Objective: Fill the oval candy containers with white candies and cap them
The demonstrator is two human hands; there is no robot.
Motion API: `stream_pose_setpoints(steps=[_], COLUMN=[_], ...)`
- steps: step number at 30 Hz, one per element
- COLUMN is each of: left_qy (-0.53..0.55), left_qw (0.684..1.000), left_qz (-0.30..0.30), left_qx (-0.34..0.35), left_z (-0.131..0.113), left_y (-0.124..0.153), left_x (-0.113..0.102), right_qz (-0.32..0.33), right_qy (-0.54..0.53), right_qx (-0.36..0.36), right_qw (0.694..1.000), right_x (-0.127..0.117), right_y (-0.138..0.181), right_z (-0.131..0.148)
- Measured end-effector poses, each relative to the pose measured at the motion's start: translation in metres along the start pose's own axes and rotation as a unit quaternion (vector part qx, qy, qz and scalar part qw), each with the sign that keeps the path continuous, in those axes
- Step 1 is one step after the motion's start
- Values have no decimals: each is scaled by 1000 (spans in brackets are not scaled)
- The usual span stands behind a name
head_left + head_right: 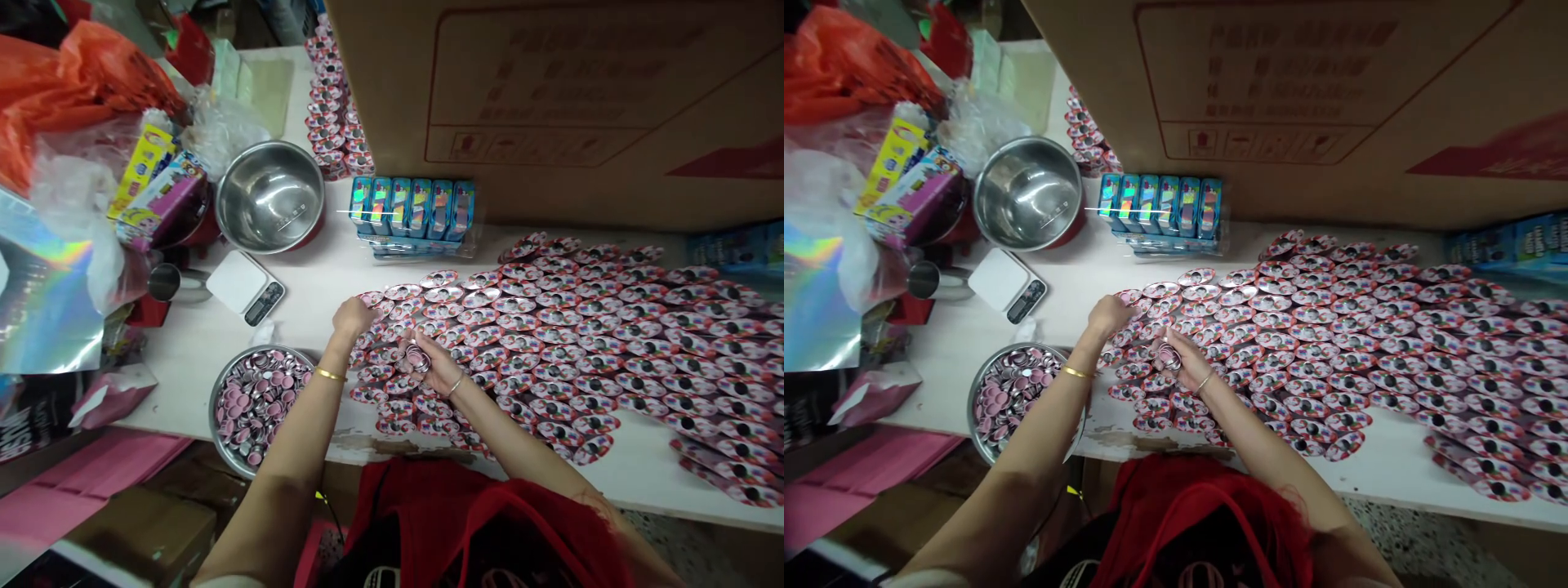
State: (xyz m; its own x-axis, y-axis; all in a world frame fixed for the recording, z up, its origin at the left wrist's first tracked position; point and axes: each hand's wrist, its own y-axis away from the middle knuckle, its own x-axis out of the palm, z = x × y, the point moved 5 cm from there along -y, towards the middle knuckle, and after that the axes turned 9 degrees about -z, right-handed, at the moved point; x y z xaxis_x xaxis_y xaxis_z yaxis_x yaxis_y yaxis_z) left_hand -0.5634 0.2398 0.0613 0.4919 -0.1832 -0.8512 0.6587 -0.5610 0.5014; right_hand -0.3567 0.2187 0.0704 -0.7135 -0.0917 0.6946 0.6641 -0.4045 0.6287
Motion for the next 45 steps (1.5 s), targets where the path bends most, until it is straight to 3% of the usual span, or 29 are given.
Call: stream_pose_setpoints(steps=[4, 7, 9, 12, 14, 16, 18, 21, 24, 31, 36, 39, 42, 45], left_qy=[-40, -19, 77, 257, 308, 281, 212, 125, 63, -45, -73, -61, 34, 172], left_qw=[999, 998, 985, 911, 881, 912, 957, 985, 992, 998, 997, 996, 986, 938], left_qz=[-1, -46, -72, -30, -14, -34, -63, -100, -110, -41, -23, -66, -125, -53], left_qx=[-6, 34, 136, 322, 359, 297, 190, 68, 16, -24, -26, -3, 109, 296], left_z=[-4, -4, -7, -11, -6, 9, 30, 59, 75, 83, 86, 80, 60, 30], left_y=[0, 19, 44, 94, 117, 120, 110, 83, 58, 31, 31, 42, 71, 118], left_x=[-6, -11, -10, -1, 6, 10, 9, -3, -13, -14, -16, -24, -30, -19], right_qz=[-8, -33, -48, -59, -54, -46, -26, -1, -2, -3, 1, -3, -19, -41], right_qy=[19, 15, 19, 31, 37, 41, 32, 13, 9, 21, 29, 28, 24, 15], right_qx=[10, 30, 47, 70, 84, 99, 112, 118, 104, 72, 60, 49, 32, 13], right_qw=[1000, 999, 998, 995, 994, 993, 993, 993, 995, 997, 998, 998, 999, 999], right_x=[5, 4, 1, 0, 2, 7, 12, 17, 17, 17, 22, 23, 20, 15], right_y=[-1, -1, 0, 1, 1, 1, 2, 6, 11, 12, 10, 11, 13, 15], right_z=[-2, -4, -7, -16, -25, -35, -42, -47, -46, -43, -42, -40, -37, -38])
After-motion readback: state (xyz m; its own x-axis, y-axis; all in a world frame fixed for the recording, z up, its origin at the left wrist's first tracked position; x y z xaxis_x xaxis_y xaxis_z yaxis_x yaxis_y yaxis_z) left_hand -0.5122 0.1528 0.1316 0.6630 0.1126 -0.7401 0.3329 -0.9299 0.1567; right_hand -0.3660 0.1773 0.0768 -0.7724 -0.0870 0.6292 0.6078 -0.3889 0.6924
